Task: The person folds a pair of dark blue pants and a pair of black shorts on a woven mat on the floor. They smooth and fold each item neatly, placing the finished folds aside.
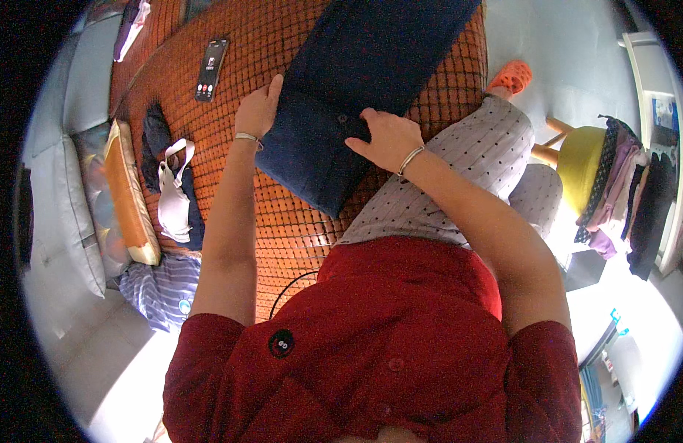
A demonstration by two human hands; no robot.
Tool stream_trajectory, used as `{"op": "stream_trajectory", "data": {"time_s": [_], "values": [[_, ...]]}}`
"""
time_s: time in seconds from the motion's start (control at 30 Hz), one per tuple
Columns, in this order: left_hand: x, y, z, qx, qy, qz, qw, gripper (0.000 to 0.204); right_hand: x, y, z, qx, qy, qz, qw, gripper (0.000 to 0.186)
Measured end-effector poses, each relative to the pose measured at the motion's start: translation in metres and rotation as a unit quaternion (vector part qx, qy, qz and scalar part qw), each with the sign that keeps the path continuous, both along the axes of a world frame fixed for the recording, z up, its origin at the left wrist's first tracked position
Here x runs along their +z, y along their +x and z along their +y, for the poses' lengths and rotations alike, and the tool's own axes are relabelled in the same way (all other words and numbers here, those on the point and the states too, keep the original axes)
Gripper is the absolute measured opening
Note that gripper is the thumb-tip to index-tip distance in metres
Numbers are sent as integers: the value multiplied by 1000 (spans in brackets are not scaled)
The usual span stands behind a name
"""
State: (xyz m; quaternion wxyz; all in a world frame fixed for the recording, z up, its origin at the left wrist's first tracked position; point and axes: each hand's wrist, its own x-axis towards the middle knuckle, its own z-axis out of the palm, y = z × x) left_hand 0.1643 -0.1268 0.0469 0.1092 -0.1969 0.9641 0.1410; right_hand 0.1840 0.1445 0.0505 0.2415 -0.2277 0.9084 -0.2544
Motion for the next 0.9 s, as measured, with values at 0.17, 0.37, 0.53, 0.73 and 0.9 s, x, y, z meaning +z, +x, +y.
{"op": "stream_trajectory", "data": {"time_s": [0.17, 0.37, 0.53, 0.73, 0.9], "values": [[3, -8, -16, -70, 72, -54, 993, 44, -12, -1, 0, 19, -31, -4, 999, 46], [-17, 12, -5, 25, 390, 152, 908, 35, -3, -3, 10, 47, -8, 35, 998, 43], [-63, 14, 0, -15, 159, 327, 931, 33, -7, -1, 1, 94, 72, 10, 993, 40], [-3, 19, 39, -71, -78, 277, 955, 34, -7, 0, 1, 69, 63, 47, 995, 42], [-18, 53, 55, -260, -161, 69, 949, 54, -4, 0, 1, 75, 77, 35, 994, 43]]}}
